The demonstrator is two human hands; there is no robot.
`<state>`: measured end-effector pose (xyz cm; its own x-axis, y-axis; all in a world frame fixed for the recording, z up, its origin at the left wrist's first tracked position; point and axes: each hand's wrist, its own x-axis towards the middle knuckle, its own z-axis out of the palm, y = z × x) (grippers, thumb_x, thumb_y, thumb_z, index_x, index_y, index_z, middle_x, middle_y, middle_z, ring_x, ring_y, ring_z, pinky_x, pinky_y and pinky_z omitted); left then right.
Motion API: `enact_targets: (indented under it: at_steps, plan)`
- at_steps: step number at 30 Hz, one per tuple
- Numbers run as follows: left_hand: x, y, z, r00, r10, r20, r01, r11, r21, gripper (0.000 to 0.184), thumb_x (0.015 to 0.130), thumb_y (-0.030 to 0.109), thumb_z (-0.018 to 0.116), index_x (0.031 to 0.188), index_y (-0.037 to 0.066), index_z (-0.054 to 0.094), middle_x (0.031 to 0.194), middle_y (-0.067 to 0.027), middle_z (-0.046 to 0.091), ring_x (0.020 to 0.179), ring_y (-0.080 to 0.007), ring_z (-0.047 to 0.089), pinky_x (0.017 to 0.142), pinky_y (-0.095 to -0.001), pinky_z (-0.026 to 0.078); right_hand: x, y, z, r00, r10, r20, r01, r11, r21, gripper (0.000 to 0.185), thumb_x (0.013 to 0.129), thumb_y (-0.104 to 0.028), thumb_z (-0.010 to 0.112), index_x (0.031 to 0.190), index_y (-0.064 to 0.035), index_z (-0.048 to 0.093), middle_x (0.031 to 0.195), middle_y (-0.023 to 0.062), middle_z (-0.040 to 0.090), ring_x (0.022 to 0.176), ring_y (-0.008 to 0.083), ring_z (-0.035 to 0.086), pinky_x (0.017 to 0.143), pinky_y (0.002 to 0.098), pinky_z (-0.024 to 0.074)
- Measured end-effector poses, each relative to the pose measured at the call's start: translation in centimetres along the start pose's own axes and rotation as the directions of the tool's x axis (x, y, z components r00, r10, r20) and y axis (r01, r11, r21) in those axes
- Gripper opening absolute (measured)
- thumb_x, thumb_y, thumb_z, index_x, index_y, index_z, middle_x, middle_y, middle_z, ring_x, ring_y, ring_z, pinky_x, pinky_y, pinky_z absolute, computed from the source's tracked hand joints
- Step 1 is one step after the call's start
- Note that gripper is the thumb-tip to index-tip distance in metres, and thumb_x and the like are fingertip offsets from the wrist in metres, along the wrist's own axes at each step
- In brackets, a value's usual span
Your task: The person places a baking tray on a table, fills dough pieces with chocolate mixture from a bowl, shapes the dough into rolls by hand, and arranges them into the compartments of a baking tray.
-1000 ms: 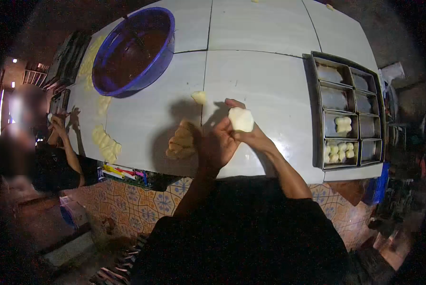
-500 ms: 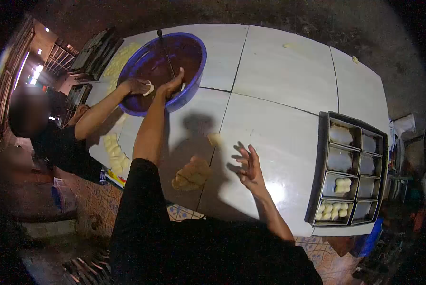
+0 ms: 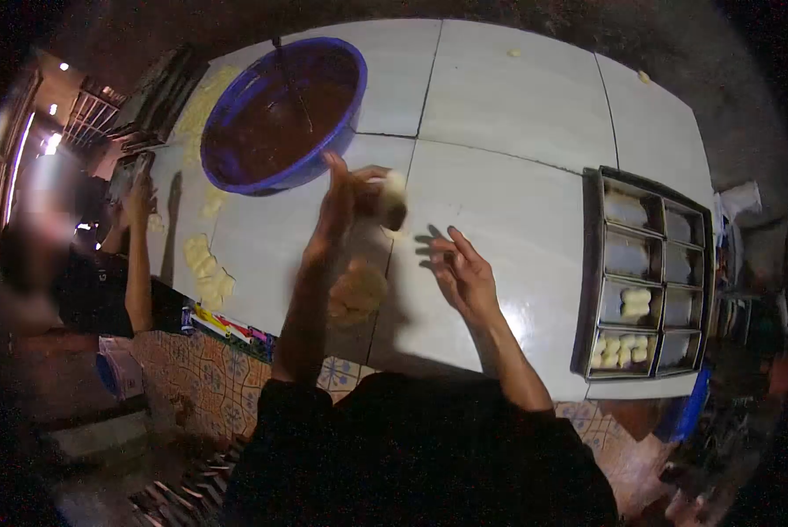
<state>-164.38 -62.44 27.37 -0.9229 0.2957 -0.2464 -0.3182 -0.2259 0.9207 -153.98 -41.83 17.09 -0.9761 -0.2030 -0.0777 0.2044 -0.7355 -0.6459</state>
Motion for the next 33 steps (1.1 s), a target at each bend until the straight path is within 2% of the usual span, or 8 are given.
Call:
enact_targets:
  at_steps: [2,7,10,13,17,25,28,33]
  plan:
    - [-3.0,-4.2,3.5,0.972,-0.232,0.030,0.233,0.949,-0.214,0.081,0.091,0.068,0.020,0.114,-0.002,0.054,0.106,-0.0189,0.061,0.093,-0.0282,0.062,0.081,-0.0405,0.051,-0.7,0.3,-0.2,0.989,0.144,-0.015,-0.142,0.987,0.076,0.047,0.095,-0.025,0.055,0.128,0.0072,0.046,0.095,0.0097,0.060,0.079,0.0092,0.056,0.063,0.0206,0.0468]
    - [-7.3,-12.5,6.9,0.956,-0.091,-0.279,0.016,0.965,-0.260,0.059,0.095,0.046,0.042,0.120,-0.007,0.050,0.102,-0.0170,0.062,0.096,-0.0254,0.062,0.086,-0.0397,0.048,-3.5,1.3,0.2,0.948,-0.030,-0.318,-0.033,0.981,-0.192,0.023,0.088,-0.011,0.062,0.106,0.0037,0.062,0.082,0.0053,0.061,0.066,0.0066,0.053,0.060,0.0186,0.0466]
    - [-8.5,-13.6,6.9,0.983,0.101,-0.153,-0.085,0.991,0.103,0.044,0.094,0.030,0.050,0.117,-0.007,0.053,0.098,-0.0154,0.062,0.090,-0.0238,0.062,0.082,-0.0374,0.049,-6.2,-0.3,2.0,0.914,-0.399,0.074,0.200,0.286,-0.937,0.027,0.082,-0.007,0.064,0.107,0.0009,0.062,0.117,0.0103,0.055,0.096,0.0232,0.052,0.082,0.0327,0.0470]
    - [-10.3,-12.4,7.3,0.964,0.262,0.047,-0.248,0.817,0.520,0.032,0.092,0.015,0.055,0.113,-0.009,0.057,0.091,-0.0131,0.064,0.078,-0.0200,0.063,0.073,-0.0307,0.052,-7.0,-0.9,0.4,0.838,-0.410,0.359,0.428,0.085,-0.900,0.025,0.079,-0.002,0.061,0.104,-0.0032,0.064,0.112,0.0125,0.055,0.100,0.0272,0.053,0.083,0.0355,0.0472]
    - [-11.1,-14.5,8.0,0.979,0.204,0.013,-0.198,0.930,0.309,0.027,0.090,0.010,0.061,0.110,-0.008,0.059,0.092,-0.0139,0.064,0.083,-0.0165,0.063,0.074,-0.0281,0.055,-7.2,-2.4,2.0,0.869,-0.492,-0.050,0.358,0.696,-0.622,0.011,0.081,-0.004,0.061,0.091,0.0023,0.062,0.110,0.0130,0.056,0.092,0.0196,0.059,0.077,0.0302,0.0491]
    - [-12.1,-15.8,9.8,0.992,-0.010,-0.124,0.013,1.000,0.027,0.024,0.091,0.018,0.061,0.098,-0.003,0.054,0.098,-0.0102,0.059,0.086,-0.0167,0.062,0.073,-0.0298,0.058,-9.4,-3.5,0.9,0.872,-0.293,0.391,0.442,0.133,-0.887,0.021,0.083,-0.005,0.063,0.103,-0.0007,0.062,0.094,0.0091,0.065,0.086,0.0208,0.063,0.075,0.0320,0.0523]
    - [-12.2,-16.2,9.5,0.981,0.192,0.041,-0.175,0.760,0.626,0.032,0.085,0.009,0.066,0.111,0.000,0.049,0.095,-0.0070,0.058,0.088,-0.0141,0.060,0.075,-0.0304,0.056,-10.2,-2.8,2.3,0.960,-0.156,-0.232,-0.043,0.739,-0.673,0.026,0.086,-0.005,0.060,0.112,-0.0029,0.058,0.095,0.0070,0.064,0.087,0.0149,0.061,0.072,0.0299,0.0507]
    - [-13.0,-14.9,9.7,0.963,0.212,0.165,-0.234,0.964,0.126,0.037,0.080,-0.004,0.064,0.113,0.001,0.049,0.100,-0.0079,0.057,0.094,-0.0161,0.058,0.083,-0.0338,0.052,-10.6,-3.7,-1.9,0.867,0.489,-0.098,-0.444,0.667,-0.598,0.048,0.084,-0.007,0.064,0.130,-0.0065,0.049,0.111,0.0080,0.060,0.098,0.0146,0.056,0.079,0.0279,0.0470]
